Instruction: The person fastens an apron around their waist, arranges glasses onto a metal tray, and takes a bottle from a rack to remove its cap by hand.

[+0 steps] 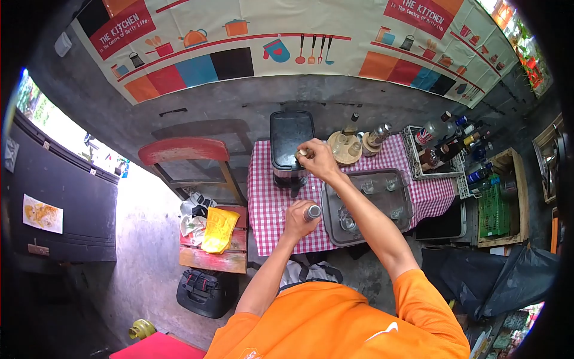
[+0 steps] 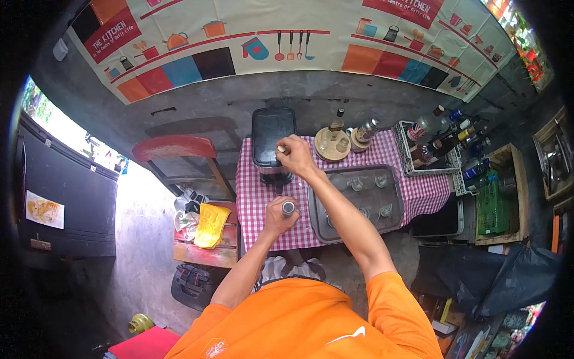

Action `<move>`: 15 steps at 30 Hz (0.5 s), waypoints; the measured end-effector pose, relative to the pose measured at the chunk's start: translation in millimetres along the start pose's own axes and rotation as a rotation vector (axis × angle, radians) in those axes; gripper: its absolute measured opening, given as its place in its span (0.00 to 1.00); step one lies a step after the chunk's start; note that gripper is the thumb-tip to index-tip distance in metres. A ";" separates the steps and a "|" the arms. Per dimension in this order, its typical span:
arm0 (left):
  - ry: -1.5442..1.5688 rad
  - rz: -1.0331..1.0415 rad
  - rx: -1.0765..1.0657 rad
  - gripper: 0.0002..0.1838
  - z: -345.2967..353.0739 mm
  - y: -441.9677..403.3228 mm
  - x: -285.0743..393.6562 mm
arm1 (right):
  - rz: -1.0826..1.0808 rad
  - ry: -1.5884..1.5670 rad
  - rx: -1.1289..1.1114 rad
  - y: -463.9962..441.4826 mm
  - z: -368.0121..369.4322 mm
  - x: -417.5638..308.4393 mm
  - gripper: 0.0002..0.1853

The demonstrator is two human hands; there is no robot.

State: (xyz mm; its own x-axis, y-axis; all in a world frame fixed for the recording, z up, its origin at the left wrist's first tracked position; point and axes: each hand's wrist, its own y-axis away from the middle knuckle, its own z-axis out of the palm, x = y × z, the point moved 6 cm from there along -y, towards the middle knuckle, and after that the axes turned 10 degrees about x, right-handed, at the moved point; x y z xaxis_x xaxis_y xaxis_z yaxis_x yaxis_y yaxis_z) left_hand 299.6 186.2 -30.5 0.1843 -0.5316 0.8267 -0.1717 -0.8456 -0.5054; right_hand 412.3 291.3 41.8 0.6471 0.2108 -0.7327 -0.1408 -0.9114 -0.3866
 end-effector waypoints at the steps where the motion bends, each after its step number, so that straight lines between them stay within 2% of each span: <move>1: -0.002 0.000 0.001 0.11 0.0 0.3 -0.8 | -0.001 -0.001 -0.001 -0.6 1.6 0.8 0.11; 7: 0.000 -0.021 -0.023 0.11 0.4 -0.5 -0.2 | -0.036 0.087 0.014 -6.8 1.2 -5.0 0.10; 10: 0.008 -0.016 -0.025 0.12 0.0 -0.6 0.4 | 0.022 0.062 -0.026 -10.6 1.7 -3.1 0.11; 15: -0.013 -0.044 -0.041 0.11 0.2 -0.3 0.3 | -0.025 0.154 -0.093 -14.5 0.5 -10.3 0.11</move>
